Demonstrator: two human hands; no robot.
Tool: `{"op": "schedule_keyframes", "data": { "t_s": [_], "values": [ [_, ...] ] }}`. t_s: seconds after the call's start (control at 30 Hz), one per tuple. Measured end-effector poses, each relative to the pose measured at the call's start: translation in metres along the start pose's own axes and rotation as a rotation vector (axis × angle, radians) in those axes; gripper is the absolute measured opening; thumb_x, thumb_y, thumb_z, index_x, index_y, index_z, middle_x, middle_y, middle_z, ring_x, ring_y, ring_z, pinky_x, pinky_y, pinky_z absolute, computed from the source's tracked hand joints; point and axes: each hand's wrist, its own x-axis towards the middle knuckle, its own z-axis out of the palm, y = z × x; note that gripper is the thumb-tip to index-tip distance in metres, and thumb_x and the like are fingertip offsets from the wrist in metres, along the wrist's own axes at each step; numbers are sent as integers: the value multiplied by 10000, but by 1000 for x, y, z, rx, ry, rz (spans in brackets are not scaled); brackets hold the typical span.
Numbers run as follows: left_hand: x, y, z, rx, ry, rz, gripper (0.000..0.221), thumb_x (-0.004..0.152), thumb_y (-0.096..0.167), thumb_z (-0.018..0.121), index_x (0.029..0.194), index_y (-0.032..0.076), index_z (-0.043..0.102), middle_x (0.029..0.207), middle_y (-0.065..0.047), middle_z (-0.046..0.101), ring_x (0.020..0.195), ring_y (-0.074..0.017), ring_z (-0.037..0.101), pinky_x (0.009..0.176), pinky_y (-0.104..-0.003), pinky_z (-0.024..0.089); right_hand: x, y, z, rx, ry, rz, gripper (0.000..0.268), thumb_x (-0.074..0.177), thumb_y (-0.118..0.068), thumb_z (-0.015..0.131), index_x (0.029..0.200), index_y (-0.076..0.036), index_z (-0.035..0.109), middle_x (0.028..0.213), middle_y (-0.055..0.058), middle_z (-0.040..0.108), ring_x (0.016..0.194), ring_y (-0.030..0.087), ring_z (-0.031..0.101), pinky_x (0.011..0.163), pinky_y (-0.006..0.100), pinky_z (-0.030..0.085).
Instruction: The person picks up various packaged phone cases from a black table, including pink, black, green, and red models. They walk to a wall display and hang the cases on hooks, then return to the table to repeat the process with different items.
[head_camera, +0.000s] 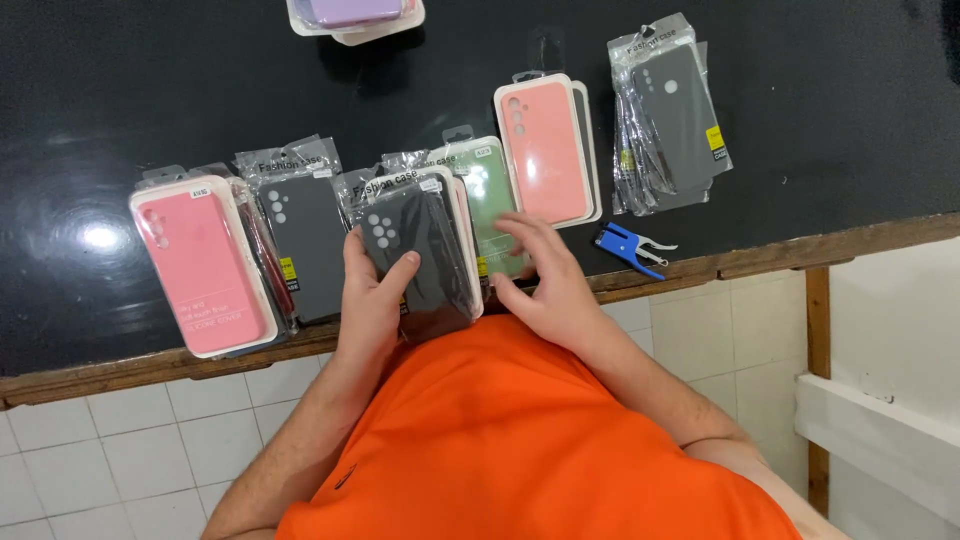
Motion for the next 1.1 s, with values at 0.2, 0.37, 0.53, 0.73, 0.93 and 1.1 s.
{"op": "schedule_keyframes", "data": {
  "t_s": [0.2, 0.37, 0.53, 0.73, 0.93, 1.1],
  "values": [
    [-5, 7, 5, 44, 5, 1, 1035, 1128, 185, 744, 1825, -28, 9, 1897, -325, 57, 1777, -463, 56, 1439, -616, 160, 0, -24, -13, -280, -206, 68, 845, 1013, -306, 834, 1722, 11, 502, 1730, 401, 485, 1438, 624, 615, 1130, 705, 572],
    [-6, 7, 2, 15, 22, -13, 1042, 1135, 201, 727, 1825, -15, -23, 1889, -343, 14, 1772, -470, 57, 1434, -634, 177, -1, -12, -3, -213, -200, 37, 790, 1007, -249, 829, 1709, -26, 544, 1719, 341, 551, 1298, 540, 697, 1066, 650, 594],
    [0, 4, 7, -34, 16, 0, 1069, 1132, 197, 736, 1827, -15, -49, 1873, -383, -17, 1771, -511, 38, 1414, -668, 179, 0, 19, -8, -209, -8, -47, 664, 934, -241, 905, 1569, -166, 729, 1413, 150, 804, 1004, 314, 818, 813, 433, 670],
    [35, -23, 20, 89, -43, 221, 890, 1170, 197, 720, 1785, -34, 119, 1763, -414, 297, 1689, -527, 300, 1363, -711, 260, 18, 34, -41, -335, 359, -195, 326, 944, -200, 949, 1254, -217, 850, 1064, -8, 789, 944, 257, 681, 895, 397, 590],
    [42, -33, 21, 336, -106, 486, 1029, 1167, 151, 789, 1854, 68, 27, 1812, -326, 135, 1688, -623, 171, 1397, -737, 202, 32, 37, -43, -435, 295, -63, 1048, 887, -245, 1039, 1733, 9, 474, 1676, 385, 507, 1520, 646, 500, 1274, 784, 385],
    [34, -24, 11, 252, -140, 546, 959, 1207, 170, 744, 1859, 62, 49, 1822, -279, 113, 1716, -547, 116, 1431, -711, 139, 30, 45, -51, -450, 522, -164, 938, 787, -177, 1040, 1618, -40, 626, 1469, 262, 707, 1323, 522, 683, 1164, 651, 520]
  ]
}}
